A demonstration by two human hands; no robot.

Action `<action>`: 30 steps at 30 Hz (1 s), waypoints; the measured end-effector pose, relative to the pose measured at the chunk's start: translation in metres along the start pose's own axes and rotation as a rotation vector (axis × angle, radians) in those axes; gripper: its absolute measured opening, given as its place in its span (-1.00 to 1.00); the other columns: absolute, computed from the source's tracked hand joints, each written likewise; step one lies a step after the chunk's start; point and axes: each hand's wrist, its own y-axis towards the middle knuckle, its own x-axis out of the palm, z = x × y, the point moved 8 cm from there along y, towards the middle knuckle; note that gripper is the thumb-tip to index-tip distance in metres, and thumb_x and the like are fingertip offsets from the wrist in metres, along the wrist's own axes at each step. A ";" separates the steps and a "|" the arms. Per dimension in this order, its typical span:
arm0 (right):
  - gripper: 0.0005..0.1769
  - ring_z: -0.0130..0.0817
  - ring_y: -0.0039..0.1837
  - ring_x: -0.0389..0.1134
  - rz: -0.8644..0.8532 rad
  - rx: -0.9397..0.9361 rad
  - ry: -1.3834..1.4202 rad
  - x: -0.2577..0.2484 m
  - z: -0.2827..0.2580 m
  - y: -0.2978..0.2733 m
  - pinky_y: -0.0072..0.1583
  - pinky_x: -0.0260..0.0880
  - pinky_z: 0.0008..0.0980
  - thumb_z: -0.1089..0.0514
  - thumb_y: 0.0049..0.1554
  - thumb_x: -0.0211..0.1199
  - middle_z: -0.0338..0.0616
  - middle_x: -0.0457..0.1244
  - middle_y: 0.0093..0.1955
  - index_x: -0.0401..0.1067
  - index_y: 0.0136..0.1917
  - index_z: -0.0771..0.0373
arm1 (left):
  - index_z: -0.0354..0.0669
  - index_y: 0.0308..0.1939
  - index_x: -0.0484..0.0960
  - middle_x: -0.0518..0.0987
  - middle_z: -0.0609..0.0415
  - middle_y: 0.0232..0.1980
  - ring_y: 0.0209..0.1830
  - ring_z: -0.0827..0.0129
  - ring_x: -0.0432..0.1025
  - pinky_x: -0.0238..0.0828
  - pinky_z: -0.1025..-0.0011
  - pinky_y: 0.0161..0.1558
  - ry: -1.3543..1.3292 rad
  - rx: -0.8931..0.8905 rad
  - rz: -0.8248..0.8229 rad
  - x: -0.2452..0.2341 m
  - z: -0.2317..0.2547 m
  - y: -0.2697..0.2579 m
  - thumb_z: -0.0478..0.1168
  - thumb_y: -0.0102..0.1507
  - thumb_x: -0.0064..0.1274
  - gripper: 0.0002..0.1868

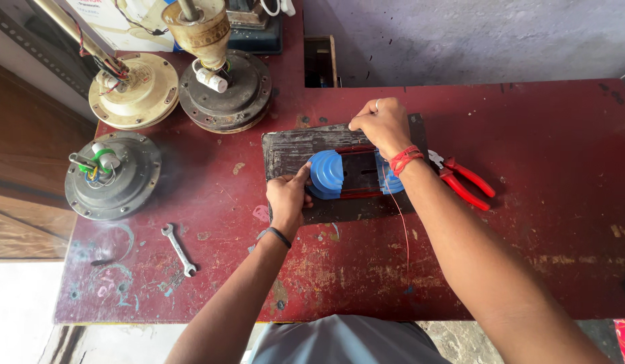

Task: The person winds red insulated copper wire around a blue plastic bobbin placed on a wooden board. They repeatedly wrap the wire by hand, occasionally using red-handled pliers to cut the wire. The process continues throughout the clip, building up layers of wire on the bobbin.

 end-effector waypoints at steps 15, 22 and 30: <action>-0.95 -0.56 -0.38 0.23 0.100 0.035 0.158 -0.011 -0.004 -0.006 -0.32 0.16 -0.46 0.37 -0.21 0.37 -0.22 0.31 -0.45 0.55 -0.38 0.36 | 0.07 0.03 0.77 0.47 0.04 0.12 0.11 0.21 0.39 0.45 0.29 0.13 0.563 1.133 -0.116 0.014 0.071 -0.030 -0.35 0.22 0.18 -0.67; -0.93 -0.54 -0.33 0.21 0.125 0.076 0.274 -0.011 0.009 0.000 -0.27 0.16 -0.43 0.38 -0.20 0.39 -0.20 0.30 -0.41 0.55 -0.35 0.38 | -0.07 0.26 0.57 0.52 0.02 0.35 0.36 0.10 0.34 0.22 0.20 0.39 0.686 1.112 -0.311 0.022 0.067 -0.034 -0.38 0.13 0.05 -0.43; -0.92 -0.52 -0.30 0.29 0.127 0.077 0.285 -0.011 0.009 0.000 -0.24 0.24 -0.44 0.36 -0.19 0.39 -0.16 0.36 -0.38 0.56 -0.34 0.38 | -0.41 0.32 0.31 0.37 -0.21 0.36 0.40 -0.13 0.24 0.12 0.02 0.35 0.719 1.231 -0.456 0.037 0.081 -0.064 0.16 -0.05 0.45 0.07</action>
